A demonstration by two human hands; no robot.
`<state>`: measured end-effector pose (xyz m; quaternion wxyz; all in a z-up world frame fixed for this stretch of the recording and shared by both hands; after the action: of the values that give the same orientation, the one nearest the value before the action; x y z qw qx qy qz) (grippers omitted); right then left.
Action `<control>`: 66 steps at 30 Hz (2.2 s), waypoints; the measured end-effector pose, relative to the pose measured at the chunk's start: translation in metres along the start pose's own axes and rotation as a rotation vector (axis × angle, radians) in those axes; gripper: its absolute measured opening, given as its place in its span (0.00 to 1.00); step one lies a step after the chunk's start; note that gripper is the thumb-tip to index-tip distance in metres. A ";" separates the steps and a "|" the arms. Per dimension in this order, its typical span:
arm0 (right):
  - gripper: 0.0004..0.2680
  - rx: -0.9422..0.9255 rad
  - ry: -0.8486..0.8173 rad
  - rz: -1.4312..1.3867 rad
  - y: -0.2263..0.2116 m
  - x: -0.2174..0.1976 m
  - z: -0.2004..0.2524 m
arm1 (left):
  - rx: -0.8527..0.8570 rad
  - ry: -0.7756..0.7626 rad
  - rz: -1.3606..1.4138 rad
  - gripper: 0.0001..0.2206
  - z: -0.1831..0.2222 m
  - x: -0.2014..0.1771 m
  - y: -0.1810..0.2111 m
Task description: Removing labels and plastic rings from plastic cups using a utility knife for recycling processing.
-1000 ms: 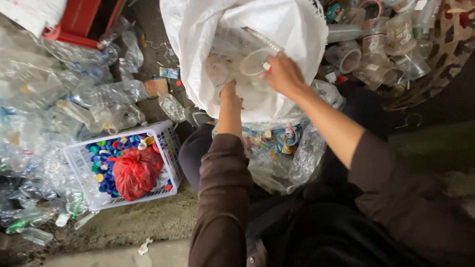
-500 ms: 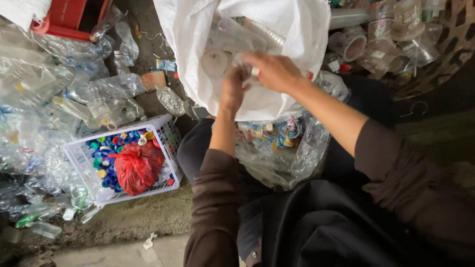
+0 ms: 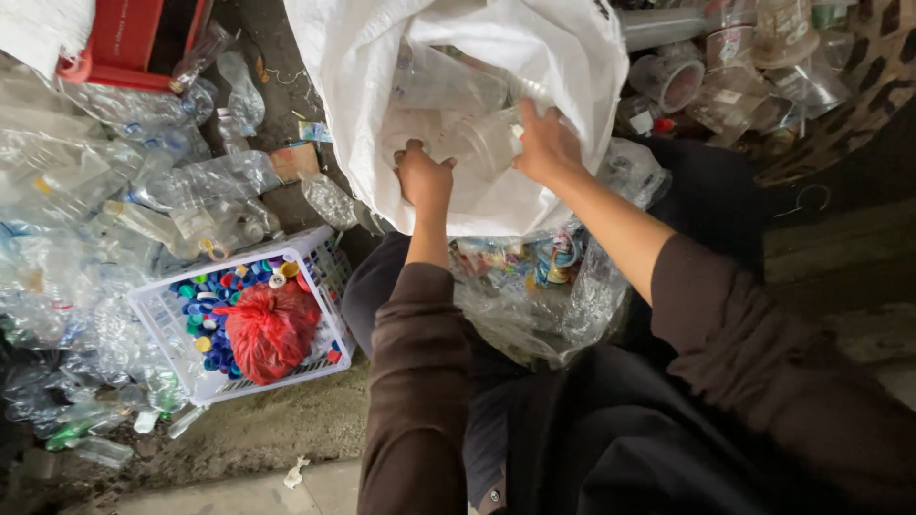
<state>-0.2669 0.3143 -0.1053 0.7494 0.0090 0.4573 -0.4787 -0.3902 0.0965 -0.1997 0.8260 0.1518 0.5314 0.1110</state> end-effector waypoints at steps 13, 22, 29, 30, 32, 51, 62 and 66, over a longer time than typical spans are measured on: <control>0.26 0.090 0.044 -0.185 0.011 0.006 -0.011 | 0.178 0.247 0.007 0.08 0.058 -0.098 0.044; 0.17 -0.164 0.018 -0.280 -0.003 -0.010 -0.020 | 0.095 -0.107 -0.104 0.11 0.009 -0.039 0.021; 0.19 -0.192 -0.122 -0.471 0.009 -0.071 0.049 | 0.372 0.169 -0.022 0.30 -0.007 -0.062 0.097; 0.19 -0.184 -0.114 -0.469 0.015 -0.082 0.056 | 0.379 0.163 -0.016 0.30 -0.016 -0.055 0.093; 0.12 -0.156 -0.044 -0.491 0.031 -0.106 0.071 | 0.409 0.228 0.376 0.05 -0.030 -0.054 0.080; 0.28 -0.421 0.335 -0.001 0.002 -0.097 0.011 | 0.433 -0.180 0.961 0.02 0.075 -0.080 0.121; 0.13 -0.458 0.515 0.486 0.014 -0.132 0.025 | 0.100 0.158 0.475 0.15 0.030 -0.052 0.032; 0.09 -0.415 0.645 0.605 0.002 -0.120 0.015 | 0.204 0.169 0.465 0.13 0.026 -0.091 0.040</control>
<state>-0.2700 0.3930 -0.0141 0.6610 0.1399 0.7288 -0.1111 -0.4043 0.0993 -0.0978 0.7114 0.3426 0.5578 0.2558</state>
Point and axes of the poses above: each hand's wrist, its own z-axis away from the middle knuckle, its own x-axis out of the palm, y = z × x, the point moved 9 cm from there along -z, towards the middle knuckle, and after that the axes turned 4 degrees about -z, right-handed, at the moved point
